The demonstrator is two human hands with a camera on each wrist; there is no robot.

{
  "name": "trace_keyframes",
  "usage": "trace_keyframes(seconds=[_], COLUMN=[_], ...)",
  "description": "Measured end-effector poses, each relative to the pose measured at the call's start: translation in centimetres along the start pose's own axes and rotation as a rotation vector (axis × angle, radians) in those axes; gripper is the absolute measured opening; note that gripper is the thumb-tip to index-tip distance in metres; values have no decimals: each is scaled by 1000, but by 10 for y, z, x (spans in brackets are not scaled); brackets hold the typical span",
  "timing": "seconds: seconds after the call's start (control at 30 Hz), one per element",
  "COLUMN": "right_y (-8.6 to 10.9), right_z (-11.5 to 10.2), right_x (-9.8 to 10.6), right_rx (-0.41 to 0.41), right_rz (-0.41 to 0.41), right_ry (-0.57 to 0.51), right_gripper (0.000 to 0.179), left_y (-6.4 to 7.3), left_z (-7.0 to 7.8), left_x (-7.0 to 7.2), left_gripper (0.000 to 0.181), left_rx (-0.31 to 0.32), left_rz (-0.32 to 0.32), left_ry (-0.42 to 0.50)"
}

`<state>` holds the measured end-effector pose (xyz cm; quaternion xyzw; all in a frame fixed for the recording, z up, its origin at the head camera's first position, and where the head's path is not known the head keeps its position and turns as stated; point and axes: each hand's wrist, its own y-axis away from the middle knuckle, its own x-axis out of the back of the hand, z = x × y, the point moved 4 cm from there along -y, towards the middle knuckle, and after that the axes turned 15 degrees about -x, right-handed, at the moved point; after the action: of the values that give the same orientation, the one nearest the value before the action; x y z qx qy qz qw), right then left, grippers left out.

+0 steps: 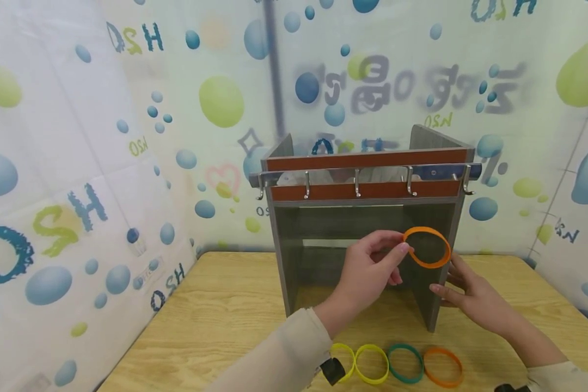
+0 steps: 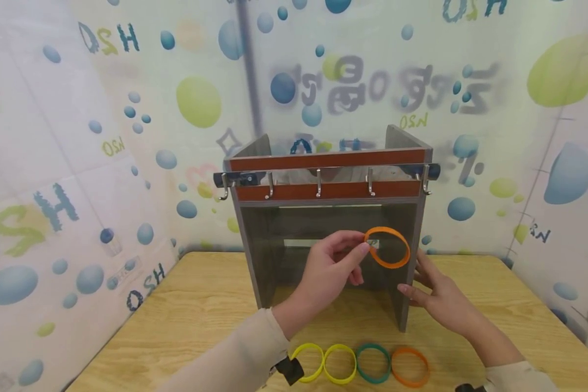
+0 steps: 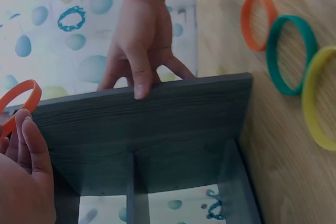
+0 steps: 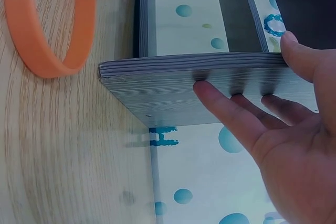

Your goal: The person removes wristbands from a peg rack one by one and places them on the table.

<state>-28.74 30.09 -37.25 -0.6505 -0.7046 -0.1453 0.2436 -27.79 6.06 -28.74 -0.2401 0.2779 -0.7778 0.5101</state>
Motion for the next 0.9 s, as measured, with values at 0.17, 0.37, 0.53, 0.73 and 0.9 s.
trace_keyframes(seconds=[0.17,0.37,0.53,0.73,0.9], right_y=[0,0,0,-1,-2], right_z=[2,3,3,3,2], right_x=[-1,0,0,1,1], right_rx=[6,19,16,-4,-15], right_rz=[-2,-19,-23,-20,-16], right_ry=[-23,-52,-53,-17,12], right_gripper=[96,96,96,95,95], left_y=[15,26,37,53,63], left_z=[-10,-16,-18,-24,-28], left_x=[19,40,55,74,90], left_gripper=[20,23,24,26,26], left_rx=[73,94,113,163,183], left_rz=[-4,-24,-38,-40,-31], left_ry=[-25,-76,-115,-160,-190])
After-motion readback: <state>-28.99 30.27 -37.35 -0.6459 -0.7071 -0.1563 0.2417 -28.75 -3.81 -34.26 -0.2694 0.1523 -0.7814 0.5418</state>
